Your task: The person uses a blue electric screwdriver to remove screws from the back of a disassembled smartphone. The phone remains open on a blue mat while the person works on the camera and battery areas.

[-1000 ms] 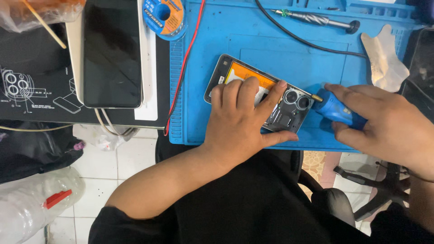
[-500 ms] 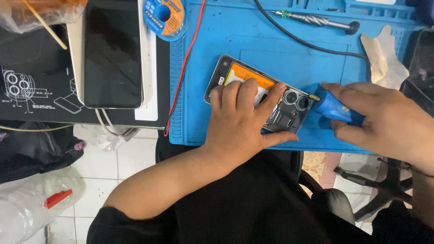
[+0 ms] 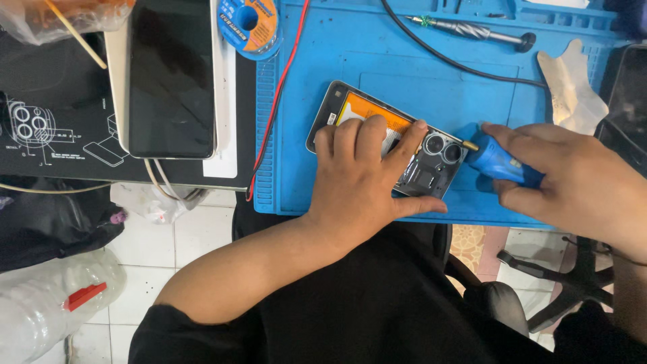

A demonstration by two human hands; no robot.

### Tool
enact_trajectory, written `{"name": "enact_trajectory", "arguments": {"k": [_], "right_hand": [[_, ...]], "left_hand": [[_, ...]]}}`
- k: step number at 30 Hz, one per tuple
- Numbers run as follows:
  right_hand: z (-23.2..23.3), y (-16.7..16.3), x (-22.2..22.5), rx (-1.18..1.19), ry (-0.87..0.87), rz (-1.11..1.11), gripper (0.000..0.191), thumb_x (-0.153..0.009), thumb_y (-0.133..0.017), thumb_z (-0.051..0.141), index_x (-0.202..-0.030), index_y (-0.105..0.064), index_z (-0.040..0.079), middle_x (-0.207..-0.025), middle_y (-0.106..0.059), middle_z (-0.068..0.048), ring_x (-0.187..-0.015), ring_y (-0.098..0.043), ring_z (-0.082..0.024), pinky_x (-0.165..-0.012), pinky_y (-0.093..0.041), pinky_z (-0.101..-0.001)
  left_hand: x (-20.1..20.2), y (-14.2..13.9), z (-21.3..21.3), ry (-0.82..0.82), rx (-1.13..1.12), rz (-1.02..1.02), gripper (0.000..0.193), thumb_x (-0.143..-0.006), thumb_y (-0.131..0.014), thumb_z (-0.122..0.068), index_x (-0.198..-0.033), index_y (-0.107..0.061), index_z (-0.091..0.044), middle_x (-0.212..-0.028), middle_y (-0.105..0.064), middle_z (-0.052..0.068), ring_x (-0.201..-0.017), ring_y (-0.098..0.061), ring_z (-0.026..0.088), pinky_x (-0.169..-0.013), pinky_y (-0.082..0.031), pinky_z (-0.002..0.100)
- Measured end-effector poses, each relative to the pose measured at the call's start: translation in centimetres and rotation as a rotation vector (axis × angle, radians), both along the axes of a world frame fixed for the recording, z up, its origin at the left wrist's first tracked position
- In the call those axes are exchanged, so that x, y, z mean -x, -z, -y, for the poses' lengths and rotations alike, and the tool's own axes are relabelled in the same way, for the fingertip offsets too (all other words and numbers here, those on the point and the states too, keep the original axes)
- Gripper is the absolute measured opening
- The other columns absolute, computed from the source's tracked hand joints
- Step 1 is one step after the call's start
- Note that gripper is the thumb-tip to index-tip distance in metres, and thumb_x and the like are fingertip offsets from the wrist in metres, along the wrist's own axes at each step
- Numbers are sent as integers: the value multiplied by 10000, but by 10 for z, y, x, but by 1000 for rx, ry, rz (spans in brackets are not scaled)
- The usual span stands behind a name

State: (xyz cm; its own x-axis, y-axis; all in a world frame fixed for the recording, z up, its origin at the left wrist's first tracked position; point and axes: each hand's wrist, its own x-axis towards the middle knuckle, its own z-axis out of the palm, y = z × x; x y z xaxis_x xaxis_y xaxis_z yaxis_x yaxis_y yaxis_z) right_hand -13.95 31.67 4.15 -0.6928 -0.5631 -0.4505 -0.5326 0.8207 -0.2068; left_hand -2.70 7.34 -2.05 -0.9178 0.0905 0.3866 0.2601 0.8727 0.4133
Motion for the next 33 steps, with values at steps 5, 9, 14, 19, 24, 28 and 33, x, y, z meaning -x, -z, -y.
{"name": "enact_trajectory", "arguments": {"k": [5,9,14,19,24,28,33], "right_hand": [[-4,5,2,89,-81,-52,737,-722,-806,271,-1402,-607,70,-939,-682,-102,-668,-677,-226,-569,-555,-337],[-8,7,4,69,-95,-55,719,-718,-792,267,-1390,-632,69,-951,-685,-85,-718,-689,-197,-599,-568,-315],[-6,5,12,33,-147,-135,751,-704,-791,238,-1429,-644,111,-993,-698,-64,-756,-697,-193,-618,-581,-319],[3,6,23,119,-158,-129,685,-675,-790,210,-1344,-670,122,-991,-702,-40,-754,-696,-192,-623,-577,-331],[8,2,20,35,-115,-139,722,-694,-805,198,-1401,-666,146,-1012,-703,-37,-724,-695,-180,-626,-585,-311],[10,0,19,16,-117,-164,777,-699,-806,191,-1458,-649,152,-1001,-701,-32,-733,-696,-172,-629,-587,-306],[13,0,18,121,-134,-154,658,-727,-784,181,-1373,-680,110,-1031,-696,-38,-698,-680,-168,-602,-576,-302]], "left_hand": [[0,0,0,-11,-2,-40,965,-755,-723,-816,-1402,-622,-108,-1183,-474,120,-1119,-427,334,-948,-368,530],[-1,1,0,-11,2,-28,972,-748,-726,-821,-1393,-628,-100,-1173,-484,118,-1113,-432,333,-946,-369,530],[0,0,-2,-23,-5,-21,991,-725,-724,-830,-1377,-629,-90,-1194,-496,125,-1137,-436,338,-964,-374,535],[0,-2,-1,-29,-8,-21,1020,-702,-723,-838,-1382,-629,-84,-1174,-494,119,-1122,-432,337,-949,-369,531],[2,-3,-2,-39,-19,-27,1038,-700,-725,-843,-1389,-620,-75,-1168,-491,119,-1112,-429,335,-941,-364,528],[3,-3,-3,-51,-16,-19,1046,-688,-713,-853,-1382,-623,-76,-1162,-493,119,-1100,-433,336,-927,-371,528],[3,-2,-4,-58,-9,-29,1037,-709,-708,-855,-1386,-624,-75,-1175,-501,117,-1100,-437,330,-930,-379,521]]}}
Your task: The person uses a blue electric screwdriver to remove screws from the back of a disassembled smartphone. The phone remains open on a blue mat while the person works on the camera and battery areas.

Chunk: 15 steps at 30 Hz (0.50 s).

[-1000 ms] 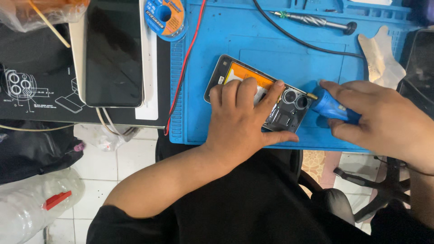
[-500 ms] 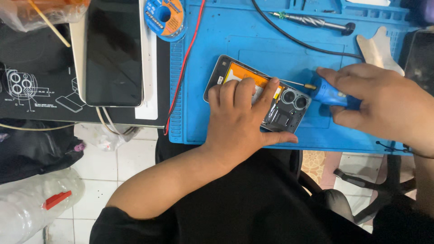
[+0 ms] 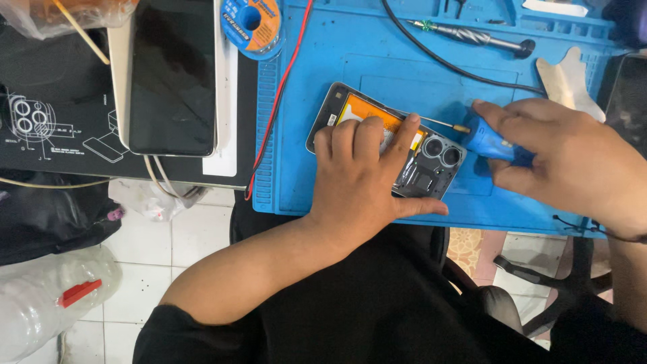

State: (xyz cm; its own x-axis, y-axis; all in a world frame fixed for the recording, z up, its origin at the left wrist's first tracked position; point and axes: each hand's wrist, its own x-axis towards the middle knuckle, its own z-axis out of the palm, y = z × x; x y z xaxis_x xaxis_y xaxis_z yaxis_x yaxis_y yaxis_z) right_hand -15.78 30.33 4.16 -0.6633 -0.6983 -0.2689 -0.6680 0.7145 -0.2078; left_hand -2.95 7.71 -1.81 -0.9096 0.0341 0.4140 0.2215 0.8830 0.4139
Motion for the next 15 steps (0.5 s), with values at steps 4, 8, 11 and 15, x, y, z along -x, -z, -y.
{"name": "enact_trajectory", "arguments": {"k": [4,8,11,15], "right_hand": [[3,-1,1,-137,8,5,709,-750,-785,191,-1445,-653,148,-1018,-689,-19,-702,-676,-144,-607,-582,-277],[7,-2,2,38,-69,-28,666,-740,-768,178,-1393,-665,93,-1029,-695,-50,-803,-677,-174,-613,-569,-300],[10,-2,2,28,-63,-22,697,-744,-769,180,-1423,-645,83,-1048,-700,-68,-791,-679,-181,-599,-573,-303],[13,-2,3,-3,-42,-14,709,-764,-771,189,-1451,-628,84,-1039,-699,-84,-761,-679,-201,-596,-574,-323]], "left_hand": [[-1,1,-1,-10,-8,12,1041,-712,-702,-855,-1384,-630,-63,-1165,-501,115,-1110,-441,329,-941,-383,515],[0,3,-2,-18,6,-6,1050,-715,-699,-858,-1378,-634,-47,-1156,-491,125,-1105,-438,333,-951,-384,520],[-1,4,-3,-13,7,-10,1066,-730,-699,-865,-1399,-620,-39,-1166,-476,134,-1102,-431,334,-955,-383,519],[-1,4,-4,-30,12,-9,1077,-718,-703,-866,-1410,-607,-46,-1154,-458,124,-1089,-421,328,-946,-379,519]]}}
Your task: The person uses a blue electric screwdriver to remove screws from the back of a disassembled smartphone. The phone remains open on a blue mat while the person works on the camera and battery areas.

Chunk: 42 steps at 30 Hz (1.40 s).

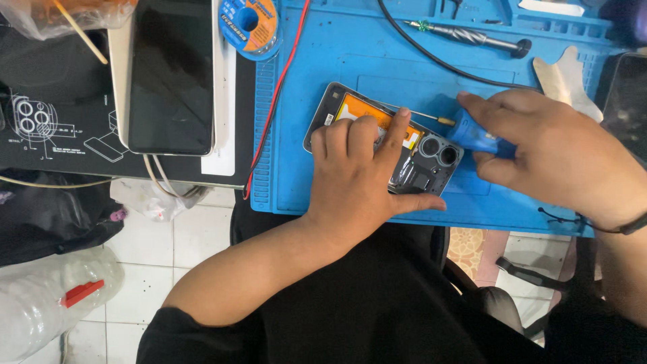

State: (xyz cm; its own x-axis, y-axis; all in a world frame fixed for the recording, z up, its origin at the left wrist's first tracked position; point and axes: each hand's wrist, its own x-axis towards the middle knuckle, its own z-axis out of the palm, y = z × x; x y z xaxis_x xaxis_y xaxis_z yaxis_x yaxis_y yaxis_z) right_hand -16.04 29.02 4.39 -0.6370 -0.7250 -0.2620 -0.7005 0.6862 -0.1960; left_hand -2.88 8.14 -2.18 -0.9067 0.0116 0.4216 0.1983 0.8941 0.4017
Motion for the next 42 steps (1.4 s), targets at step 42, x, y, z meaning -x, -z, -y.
{"name": "enact_trajectory", "arguments": {"k": [42], "right_hand": [[19,-2,0,168,-31,39,732,-701,-783,150,-1410,-625,56,-1019,-681,-127,-772,-675,-257,-636,-568,-361]], "left_hand": [[0,3,1,-21,-59,-20,1090,-709,-742,-827,-1437,-567,-34,-1128,-477,96,-1084,-433,321,-948,-380,508]]}}
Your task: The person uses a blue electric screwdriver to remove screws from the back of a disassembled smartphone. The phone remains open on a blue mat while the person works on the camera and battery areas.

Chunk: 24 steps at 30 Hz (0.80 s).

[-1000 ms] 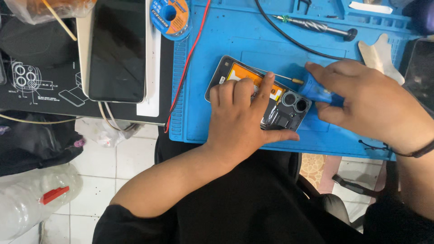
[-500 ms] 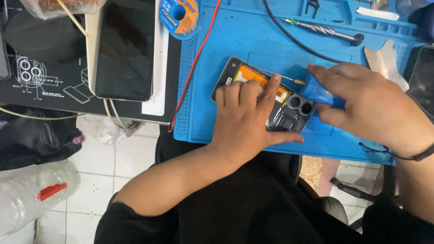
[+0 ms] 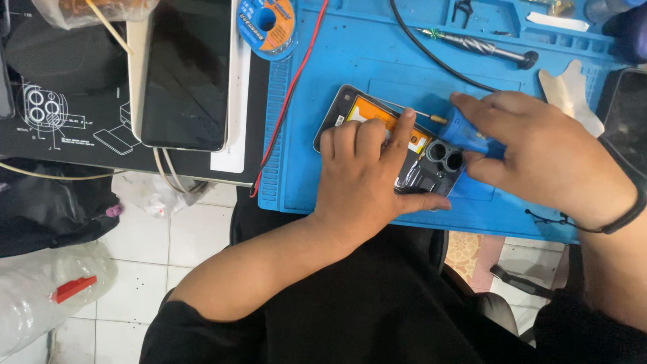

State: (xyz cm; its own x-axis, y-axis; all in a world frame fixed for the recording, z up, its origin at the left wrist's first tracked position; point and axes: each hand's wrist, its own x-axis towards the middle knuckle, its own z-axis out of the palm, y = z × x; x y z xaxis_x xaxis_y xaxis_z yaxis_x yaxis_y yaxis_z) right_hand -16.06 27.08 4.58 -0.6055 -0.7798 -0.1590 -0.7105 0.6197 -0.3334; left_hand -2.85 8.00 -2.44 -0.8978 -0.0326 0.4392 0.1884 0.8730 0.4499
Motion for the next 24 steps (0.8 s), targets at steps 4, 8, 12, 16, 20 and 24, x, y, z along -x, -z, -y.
{"name": "enact_trajectory", "arguments": {"k": [4,8,12,16,20,24], "right_hand": [[-4,2,-1,20,6,-23,729,-706,-780,134,-1416,-632,49,-997,-681,-130,-789,-672,-254,-654,-564,-360],[-18,0,-2,-96,118,75,694,-693,-794,153,-1374,-667,107,-920,-673,-97,-703,-655,-213,-610,-560,-331],[-33,-1,-2,-134,139,92,737,-660,-794,148,-1383,-658,104,-924,-694,-94,-695,-666,-207,-572,-556,-325],[-43,3,0,-186,125,93,728,-659,-832,178,-1363,-660,107,-937,-705,-92,-694,-700,-201,-597,-574,-329],[-45,6,1,-151,75,57,704,-659,-807,182,-1343,-669,84,-973,-712,-94,-733,-705,-193,-603,-579,-317],[-44,6,0,-202,114,51,691,-669,-817,187,-1340,-676,103,-965,-724,-94,-687,-696,-201,-591,-577,-331]], "left_hand": [[-1,1,1,2,5,1,1087,-722,-734,-834,-1443,-561,-39,-1118,-468,100,-1076,-431,322,-944,-381,509],[-2,1,3,4,-2,-21,1049,-734,-731,-821,-1457,-563,-80,-1160,-476,91,-1108,-433,321,-976,-380,509],[-5,-1,5,54,26,-11,956,-765,-721,-828,-1457,-595,-179,-1163,-454,99,-1121,-413,329,-992,-374,512],[-4,-2,5,94,37,18,968,-740,-699,-856,-1441,-622,-193,-1138,-443,110,-1098,-396,330,-962,-363,522],[-3,-4,3,87,48,54,987,-704,-684,-876,-1418,-642,-196,-1118,-445,107,-1074,-393,327,-938,-359,519],[-1,-5,2,76,59,62,1001,-689,-678,-882,-1408,-647,-187,-1113,-453,109,-1069,-401,328,-929,-362,521]]}}
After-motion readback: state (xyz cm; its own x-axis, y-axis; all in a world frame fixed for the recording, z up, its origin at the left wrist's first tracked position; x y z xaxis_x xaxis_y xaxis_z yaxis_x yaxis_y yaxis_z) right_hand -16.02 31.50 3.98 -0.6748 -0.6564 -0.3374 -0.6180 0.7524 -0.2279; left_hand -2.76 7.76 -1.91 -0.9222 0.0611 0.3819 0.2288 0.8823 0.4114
